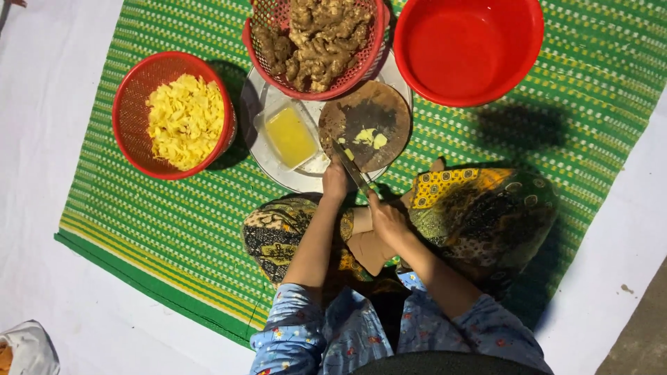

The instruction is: A person sitting on the floor is slicing ginger roots into thin pieces on a wooden cutting board using a knife.

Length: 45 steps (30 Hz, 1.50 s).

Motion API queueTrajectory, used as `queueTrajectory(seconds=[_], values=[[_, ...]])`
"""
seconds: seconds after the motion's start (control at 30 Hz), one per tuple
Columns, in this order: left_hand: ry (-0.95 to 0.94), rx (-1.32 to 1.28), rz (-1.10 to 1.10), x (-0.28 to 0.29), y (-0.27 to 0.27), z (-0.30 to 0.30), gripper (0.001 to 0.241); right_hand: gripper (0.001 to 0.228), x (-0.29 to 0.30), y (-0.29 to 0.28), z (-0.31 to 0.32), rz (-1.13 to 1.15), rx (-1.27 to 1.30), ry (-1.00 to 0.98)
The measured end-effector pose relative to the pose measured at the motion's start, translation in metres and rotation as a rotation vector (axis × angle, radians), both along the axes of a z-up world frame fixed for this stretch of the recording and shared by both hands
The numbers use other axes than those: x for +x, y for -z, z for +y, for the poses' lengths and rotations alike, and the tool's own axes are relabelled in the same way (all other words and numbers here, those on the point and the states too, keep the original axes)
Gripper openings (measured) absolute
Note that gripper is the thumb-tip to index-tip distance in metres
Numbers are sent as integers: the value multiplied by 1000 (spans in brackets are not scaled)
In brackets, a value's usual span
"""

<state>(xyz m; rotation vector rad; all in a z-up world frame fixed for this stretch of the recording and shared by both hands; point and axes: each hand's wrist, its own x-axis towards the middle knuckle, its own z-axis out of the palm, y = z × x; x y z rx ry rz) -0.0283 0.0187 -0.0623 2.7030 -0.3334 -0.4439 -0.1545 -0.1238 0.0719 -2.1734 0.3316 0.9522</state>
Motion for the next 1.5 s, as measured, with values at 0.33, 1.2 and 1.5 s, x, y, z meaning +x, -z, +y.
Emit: queueTrajectory(seconds=[0.33,1.2,1.5], values=[[-11,65,-33,2,7,2,32,79,-6,6,-2,29,15,-26],[-34,28,-39,1,-18,-4,15,55,3,49,8,-57,-51,11],[-25,34,-34,3,2,-1,19,54,-15,87,18,31,-79,-21]])
